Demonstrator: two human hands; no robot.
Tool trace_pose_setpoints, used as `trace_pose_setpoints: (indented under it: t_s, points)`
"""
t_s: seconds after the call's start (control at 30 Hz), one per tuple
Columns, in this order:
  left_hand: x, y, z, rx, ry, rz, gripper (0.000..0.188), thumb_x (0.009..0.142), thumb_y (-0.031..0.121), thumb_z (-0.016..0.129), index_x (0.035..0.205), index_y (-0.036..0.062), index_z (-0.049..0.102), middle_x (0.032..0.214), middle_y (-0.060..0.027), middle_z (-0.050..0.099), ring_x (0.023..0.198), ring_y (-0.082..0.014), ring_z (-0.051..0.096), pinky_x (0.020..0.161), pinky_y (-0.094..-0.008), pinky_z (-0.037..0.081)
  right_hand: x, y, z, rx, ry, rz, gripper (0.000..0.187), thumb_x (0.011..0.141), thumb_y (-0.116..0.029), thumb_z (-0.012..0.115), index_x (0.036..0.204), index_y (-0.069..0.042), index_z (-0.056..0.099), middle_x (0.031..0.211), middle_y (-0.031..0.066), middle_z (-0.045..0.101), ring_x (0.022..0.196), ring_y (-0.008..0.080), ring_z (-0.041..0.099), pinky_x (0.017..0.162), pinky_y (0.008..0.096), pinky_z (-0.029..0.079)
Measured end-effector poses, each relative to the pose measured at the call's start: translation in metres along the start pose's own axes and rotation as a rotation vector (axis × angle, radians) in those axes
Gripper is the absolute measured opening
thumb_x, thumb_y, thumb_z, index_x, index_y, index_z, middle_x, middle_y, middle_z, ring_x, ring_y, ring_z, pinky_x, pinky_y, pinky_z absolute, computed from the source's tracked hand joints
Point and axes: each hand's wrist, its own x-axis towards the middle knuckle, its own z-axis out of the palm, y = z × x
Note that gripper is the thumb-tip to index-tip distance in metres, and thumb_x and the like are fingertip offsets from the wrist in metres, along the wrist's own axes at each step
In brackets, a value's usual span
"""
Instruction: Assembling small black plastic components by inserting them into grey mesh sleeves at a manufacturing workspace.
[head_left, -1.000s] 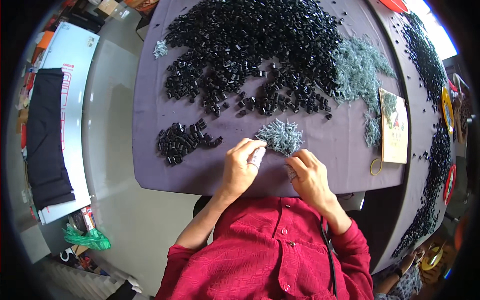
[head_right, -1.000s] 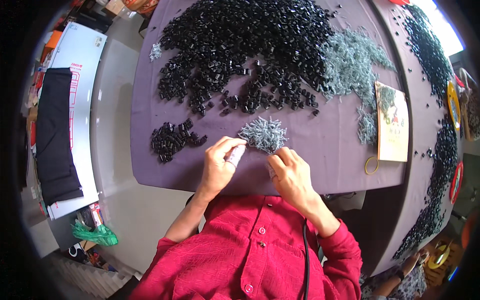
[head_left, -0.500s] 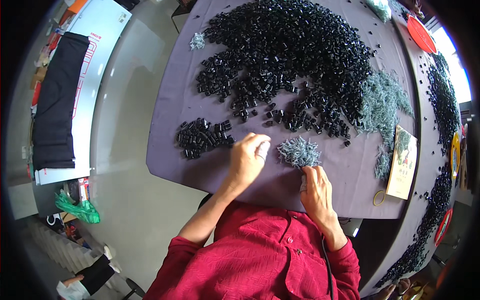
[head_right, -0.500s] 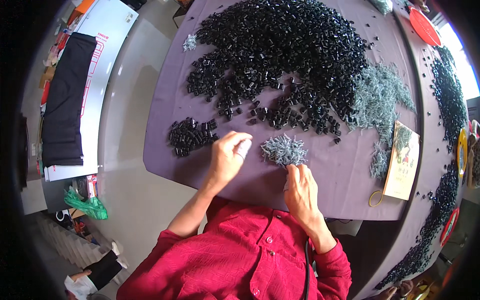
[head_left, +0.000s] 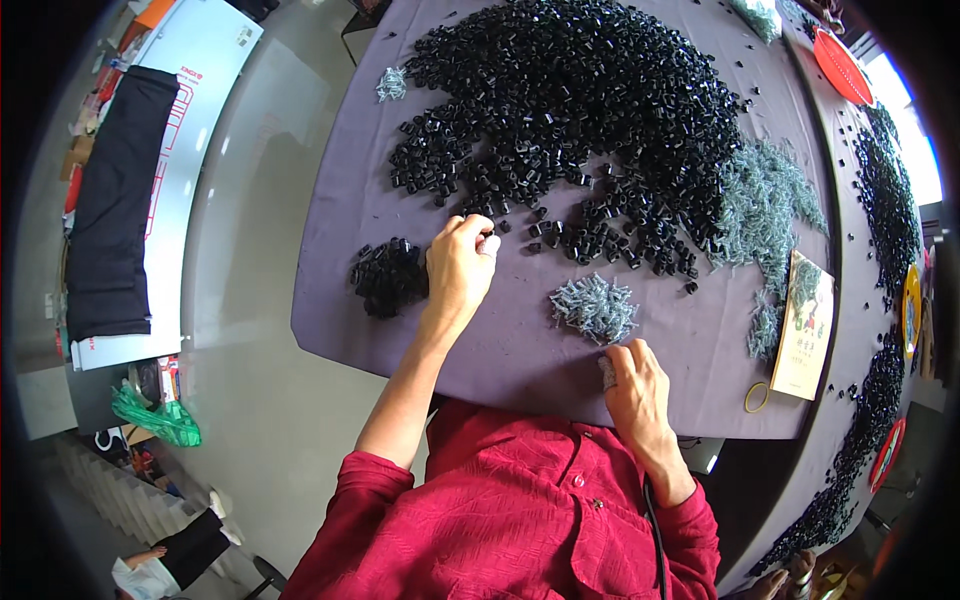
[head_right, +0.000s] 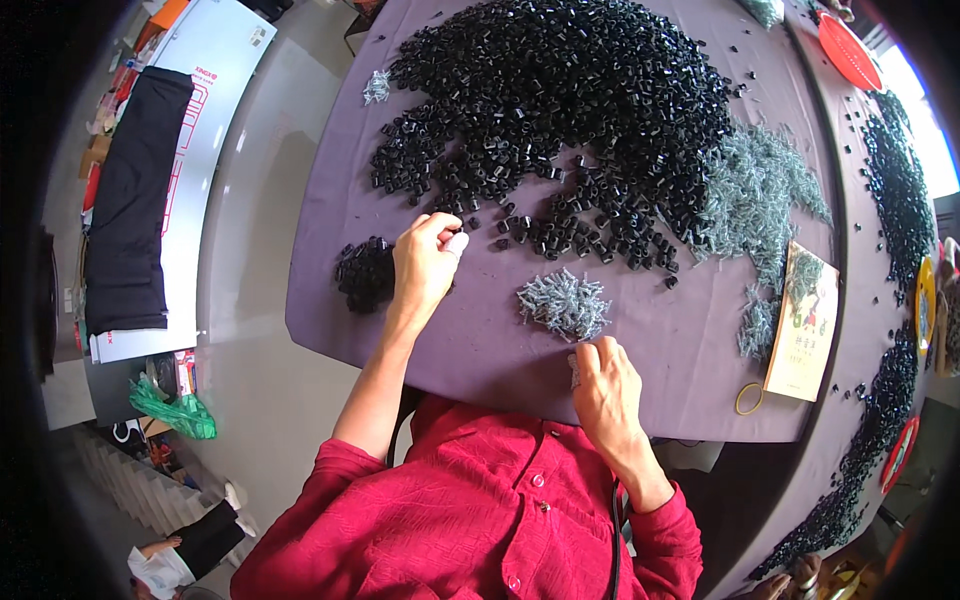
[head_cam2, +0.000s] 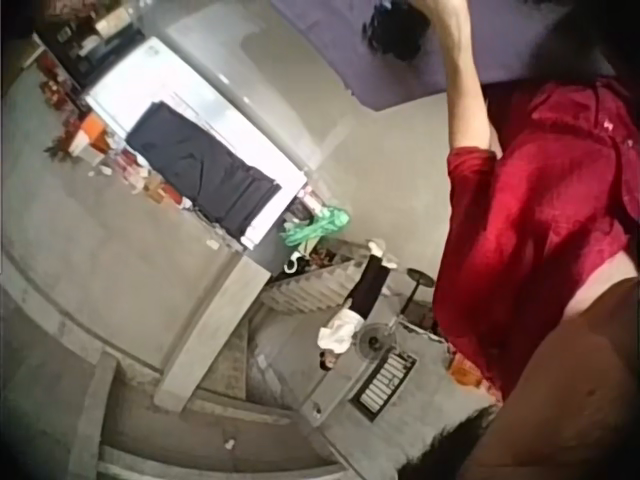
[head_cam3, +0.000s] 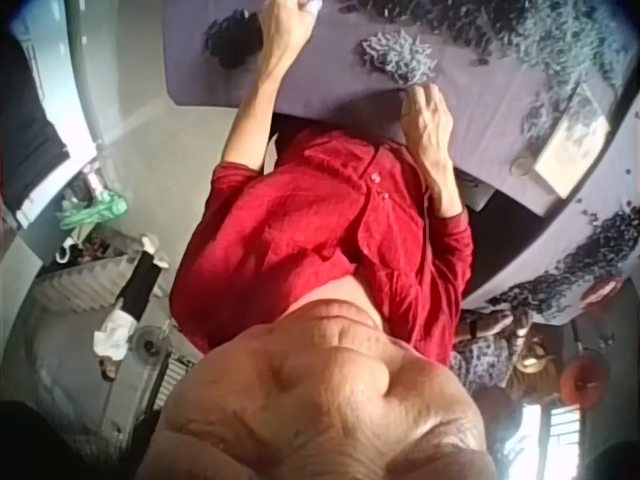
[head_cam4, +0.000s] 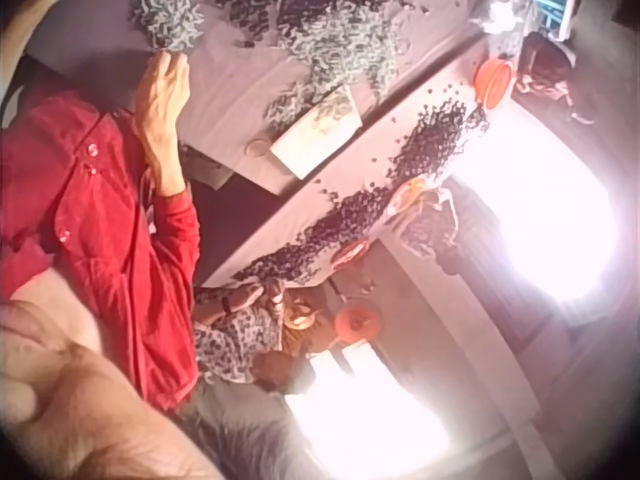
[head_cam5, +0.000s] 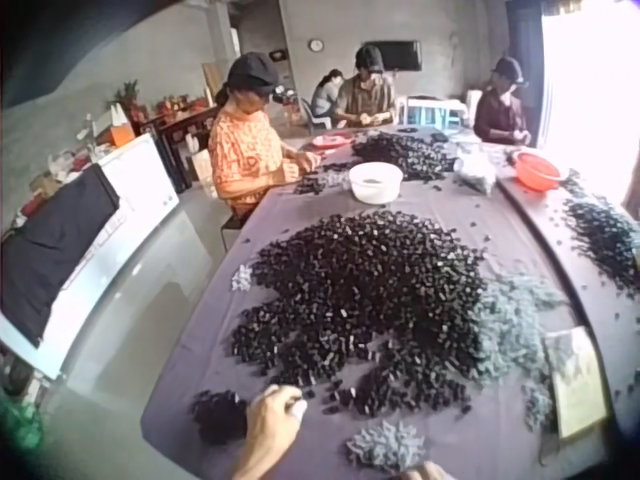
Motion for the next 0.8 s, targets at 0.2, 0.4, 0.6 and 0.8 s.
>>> trace_pose_setpoints:
  t_s: [0.2, 0.4, 0.6, 0.8]
  points:
    - [-0.002, 0.002, 0.004, 0.03, -0.036, 0.08, 0.012, 0.076, 0.005, 0.067, 0.086, 0.0069, 0.062, 0.079, -0.0114, 0.057, 0.07, -0.0317, 0.06, 0.061, -0.0408, 0.048, 0.0, 0.006, 0.008, -0.062, -0.028, -0.068, 0.009, 0.075, -0.004, 0.058, 0.08, -0.004, 0.05, 0.08, 0.012, 0.048, 0.075, 0.0282, 0.053, 0.065, 0.0389, 0.045]
    - [0.0, 0.007, 0.004, 0.059, -0.076, 0.071, 0.009, 0.076, 0.007, 0.066, 0.085, 0.0083, 0.063, 0.084, -0.0106, 0.059, 0.074, -0.0329, 0.06, 0.065, -0.0423, 0.048, -0.005, 0.014, 0.005, 0.216, 0.014, -0.005, 0.021, 0.07, 0.007, 0.053, 0.089, 0.0, 0.048, 0.085, 0.0173, 0.05, 0.076, 0.0361, 0.053, 0.065, 0.0433, 0.044]
    - [0.002, 0.01, 0.01, 0.081, -0.032, 0.185, 0.011, 0.075, 0.004, 0.067, 0.086, 0.006, 0.067, 0.081, -0.0085, 0.061, 0.064, -0.0225, 0.06, 0.06, -0.0325, 0.048, -0.007, 0.017, -0.002, 0.276, 0.068, 0.007, 0.038, 0.062, 0.014, 0.052, 0.097, -0.001, 0.051, 0.087, 0.0178, 0.051, 0.079, 0.0388, 0.054, 0.068, 0.044, 0.046]
    - [0.021, 0.024, 0.006, 0.005, -0.064, 0.124, 0.007, 0.078, 0.007, 0.063, 0.084, 0.0085, 0.066, 0.084, -0.0128, 0.06, 0.077, -0.0341, 0.06, 0.067, -0.0426, 0.048, -0.007, 0.019, -0.008, 0.368, 0.076, 0.104, 0.042, 0.056, 0.013, 0.049, 0.095, -0.002, 0.056, 0.087, 0.0158, 0.054, 0.079, 0.0366, 0.057, 0.069, 0.0392, 0.047]
